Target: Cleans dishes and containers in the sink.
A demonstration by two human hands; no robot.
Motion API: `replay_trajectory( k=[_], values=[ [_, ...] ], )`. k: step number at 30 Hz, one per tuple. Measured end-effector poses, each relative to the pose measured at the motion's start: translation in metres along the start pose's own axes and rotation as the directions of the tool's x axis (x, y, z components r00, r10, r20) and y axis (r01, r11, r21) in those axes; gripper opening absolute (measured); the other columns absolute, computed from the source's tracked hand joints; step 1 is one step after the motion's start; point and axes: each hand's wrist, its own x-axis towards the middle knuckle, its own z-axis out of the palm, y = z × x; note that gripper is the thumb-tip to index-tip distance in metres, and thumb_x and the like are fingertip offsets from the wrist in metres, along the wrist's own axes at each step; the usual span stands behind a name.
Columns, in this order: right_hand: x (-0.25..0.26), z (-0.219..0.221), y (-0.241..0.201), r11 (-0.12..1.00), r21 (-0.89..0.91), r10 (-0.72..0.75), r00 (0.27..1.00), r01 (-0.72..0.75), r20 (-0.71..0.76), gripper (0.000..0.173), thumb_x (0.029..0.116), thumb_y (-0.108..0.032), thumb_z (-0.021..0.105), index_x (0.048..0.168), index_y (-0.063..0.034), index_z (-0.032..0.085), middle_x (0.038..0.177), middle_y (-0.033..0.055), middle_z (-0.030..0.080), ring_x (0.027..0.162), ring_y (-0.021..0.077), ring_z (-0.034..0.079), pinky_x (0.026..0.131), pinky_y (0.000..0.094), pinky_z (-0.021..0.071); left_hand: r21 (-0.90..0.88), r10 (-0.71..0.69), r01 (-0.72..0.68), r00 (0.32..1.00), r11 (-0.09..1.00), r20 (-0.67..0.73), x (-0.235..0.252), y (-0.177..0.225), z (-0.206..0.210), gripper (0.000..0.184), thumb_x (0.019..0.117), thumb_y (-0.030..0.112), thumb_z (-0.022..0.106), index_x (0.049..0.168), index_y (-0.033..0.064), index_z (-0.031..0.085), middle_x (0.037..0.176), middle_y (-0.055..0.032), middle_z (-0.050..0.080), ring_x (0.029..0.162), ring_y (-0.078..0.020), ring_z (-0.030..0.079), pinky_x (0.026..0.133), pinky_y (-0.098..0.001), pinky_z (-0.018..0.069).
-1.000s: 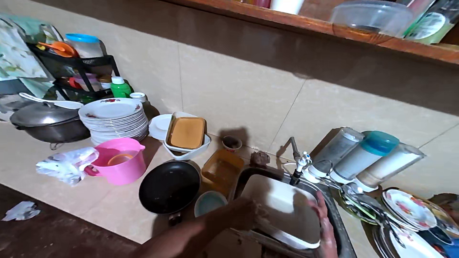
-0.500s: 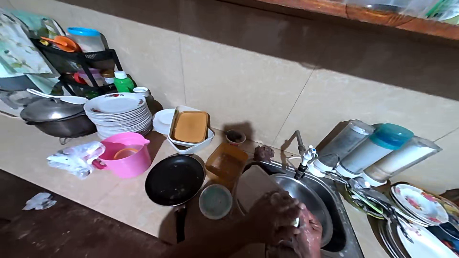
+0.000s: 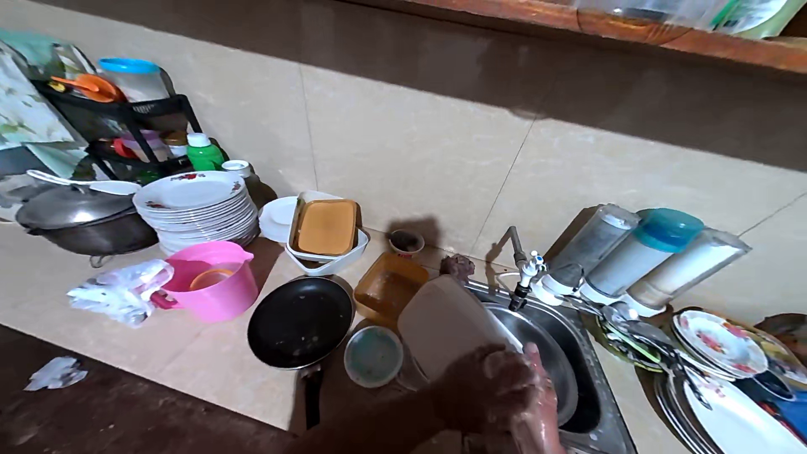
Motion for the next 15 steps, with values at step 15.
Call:
replay_trajectory(
  k=[15],
  values=[
    [0.016, 0.004, 0.000, 0.998, 0.062, -0.013, 0.999, 0.016, -0.051, 0.040, 0.1111, -0.030, 0.039, 0.102, -0.0024, 0.066, 0.085, 0.0056, 0.072, 0.081, 0.0134, 0.072, 0.076, 0.0356, 0.0626, 0.129, -0.505, 0.489, 0.841, 0.863, 0.195, 0.031, -0.046, -0.033, 0.030, 0.0993, 0.024, 0.060, 0.116, 0.0030, 0.075, 0.126, -0.0212, 0.069, 0.126, -0.0397, 0.061, 0.110, -0.0594, 0.0403]
  ],
)
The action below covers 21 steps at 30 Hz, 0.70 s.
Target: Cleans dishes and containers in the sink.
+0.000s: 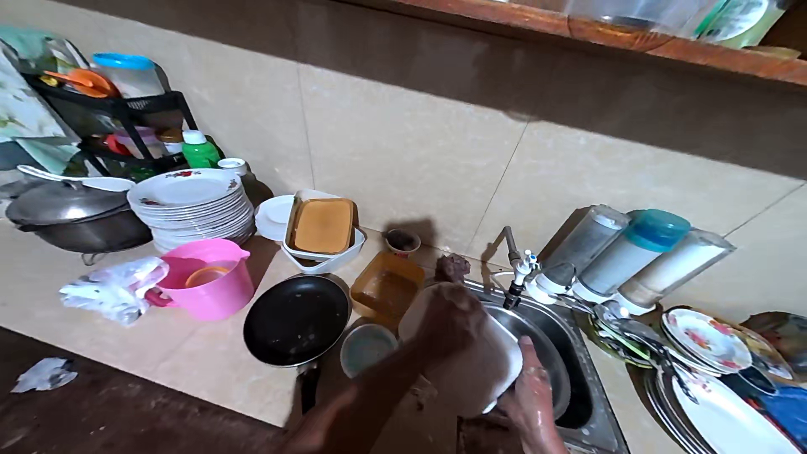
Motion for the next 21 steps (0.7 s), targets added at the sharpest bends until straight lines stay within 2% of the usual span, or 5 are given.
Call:
replay_trajectory(
  k=[5, 10, 16, 19, 21],
  values=[
    [0.006, -0.006, -0.011, 0.994, 0.085, 0.068, 0.994, -0.061, -0.089, 0.039, 0.1109, -0.034, 0.040, 0.109, -0.0035, 0.063, 0.087, 0.0041, 0.071, 0.080, 0.0114, 0.071, 0.073, 0.0324, 0.0620, -0.525, -0.502, 0.552, 0.828, 0.648, 0.251, 0.010, -0.053, -0.042, 0.039, 0.1115, 0.020, 0.040, 0.137, -0.0049, 0.057, 0.134, -0.0204, 0.062, 0.123, -0.0209, 0.060, 0.108, -0.0370, 0.0455],
    [0.011, -0.011, -0.004, 0.953, 0.232, 0.223, 0.968, -0.193, -0.114, 0.043, 0.1099, -0.043, 0.037, 0.125, -0.0080, 0.056, 0.103, 0.0071, 0.069, 0.093, 0.0157, 0.070, 0.079, 0.0378, 0.0608, -0.749, -0.617, 0.307, 0.769, 0.587, -0.168, -0.028, -0.038, 0.008, 0.043, 0.1035, 0.018, 0.050, 0.135, -0.0114, 0.053, 0.130, -0.0197, 0.062, 0.116, -0.0109, 0.060, 0.101, -0.0274, 0.0495],
    [0.004, 0.002, 0.011, 0.861, 0.383, 0.385, 0.921, -0.334, -0.064, 0.042, 0.1107, -0.044, 0.027, 0.135, -0.0152, 0.046, 0.116, 0.0071, 0.060, 0.105, 0.0181, 0.062, 0.087, 0.0431, 0.0551, -0.232, -0.104, 0.007, 0.907, 0.973, -0.407, -0.056, 0.025, 0.047, 0.066, 0.1032, 0.049, 0.044, 0.130, -0.0092, 0.060, 0.137, -0.0331, 0.059, 0.141, -0.0486, 0.044, 0.120, -0.0616, 0.0262],
    [0.007, -0.011, 0.011, 0.925, 0.240, 0.309, 0.951, -0.295, -0.021, 0.045, 0.1117, -0.042, 0.022, 0.099, -0.0152, 0.055, 0.071, -0.0029, 0.060, 0.060, 0.0042, 0.059, 0.052, 0.0248, 0.0523, 0.091, 0.284, -0.272, 0.945, 0.958, -0.165, -0.066, 0.039, 0.052, 0.030, 0.1006, 0.035, 0.057, 0.117, 0.0163, 0.075, 0.130, -0.0057, 0.071, 0.132, -0.0256, 0.059, 0.119, -0.0504, 0.0334],
    [0.009, -0.016, 0.016, 0.924, 0.303, 0.210, 0.972, -0.233, 0.108, 0.053, 0.1106, -0.049, 0.017, 0.101, -0.0162, 0.058, 0.071, -0.0038, 0.064, 0.061, 0.0037, 0.063, 0.055, 0.0233, 0.0545, 0.226, 0.461, -0.430, 0.880, 0.874, -0.113, -0.053, 0.042, 0.056, 0.022, 0.0978, 0.023, 0.059, 0.114, 0.0145, 0.072, 0.131, -0.0064, 0.069, 0.131, -0.0210, 0.059, 0.117, -0.0368, 0.0404]
  ],
)
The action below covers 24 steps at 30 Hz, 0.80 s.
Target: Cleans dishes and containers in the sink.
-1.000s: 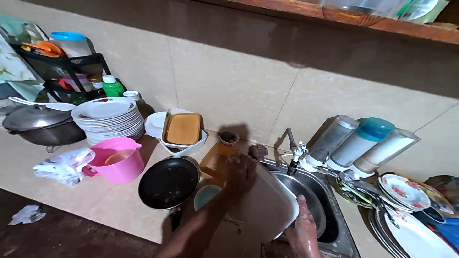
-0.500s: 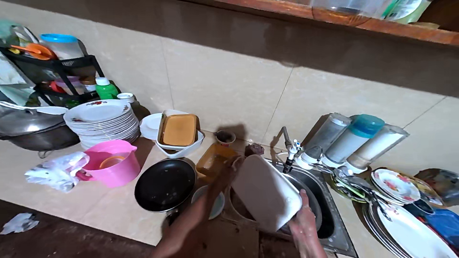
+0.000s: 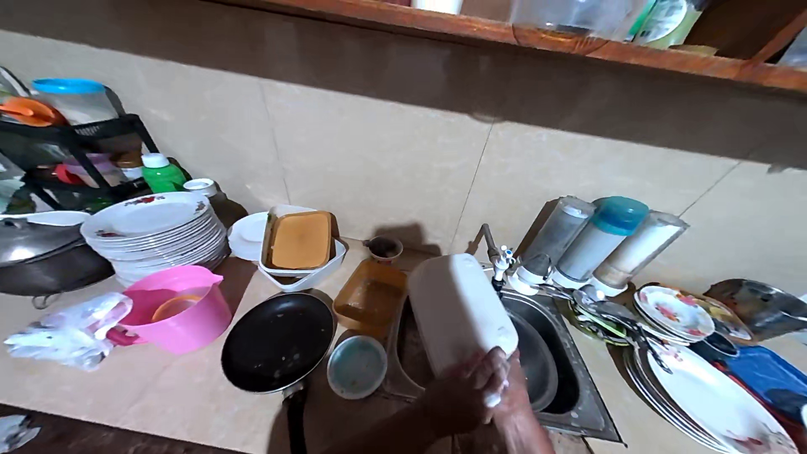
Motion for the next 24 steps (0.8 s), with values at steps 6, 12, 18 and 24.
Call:
replay_trajectory(
  k=[6, 12, 18, 24],
  values=[
    [-0.008, 0.026, -0.025, 0.992, -0.066, -0.117, 0.973, 0.106, -0.197, 0.053, 0.1114, -0.045, 0.029, 0.125, -0.0031, 0.058, 0.099, 0.0104, 0.069, 0.089, 0.0169, 0.069, 0.077, 0.0374, 0.0594, -0.123, -0.321, 0.312, 0.945, 0.942, -0.061, 0.045, -0.026, -0.015, 0.029, 0.0922, 0.011, 0.059, 0.111, -0.0055, 0.074, 0.127, -0.0198, 0.070, 0.127, -0.0353, 0.063, 0.111, -0.0456, 0.0481],
    [-0.020, 0.006, -0.036, 0.984, -0.172, -0.071, 0.982, 0.041, -0.176, 0.043, 0.1103, -0.036, 0.042, 0.120, 0.0004, 0.061, 0.104, 0.0135, 0.067, 0.096, 0.0193, 0.066, 0.085, 0.0401, 0.0561, -0.218, -0.784, 0.783, 0.613, 0.583, 0.102, 0.050, -0.112, -0.041, 0.038, 0.1079, 0.015, 0.045, 0.132, -0.0098, 0.060, 0.133, -0.0313, 0.062, 0.127, -0.0435, 0.059, 0.110, -0.0585, 0.0433],
    [-0.003, -0.023, -0.040, 0.993, -0.101, 0.039, 0.988, -0.054, -0.149, 0.036, 0.1068, -0.034, 0.053, 0.119, -0.0018, 0.062, 0.104, 0.0111, 0.067, 0.096, 0.0177, 0.065, 0.086, 0.0389, 0.0547, -0.375, -0.773, 0.885, 0.436, 0.275, 0.461, 0.037, -0.108, -0.052, 0.048, 0.1093, 0.031, 0.036, 0.126, -0.0090, 0.057, 0.110, -0.0073, 0.066, 0.098, -0.0025, 0.063, 0.094, -0.0295, 0.0530],
    [0.022, -0.057, -0.024, 0.977, -0.132, 0.134, 0.966, -0.166, -0.222, 0.045, 0.1053, -0.038, 0.056, 0.139, -0.0090, 0.048, 0.121, 0.0165, 0.062, 0.104, 0.0273, 0.063, 0.086, 0.0483, 0.0538, -0.093, -0.651, 0.691, 0.711, 0.717, 0.267, 0.037, -0.083, -0.048, 0.061, 0.0974, 0.035, 0.067, 0.129, -0.0166, 0.057, 0.124, -0.0393, 0.062, 0.120, -0.0513, 0.060, 0.108, -0.0592, 0.0442]
  ],
)
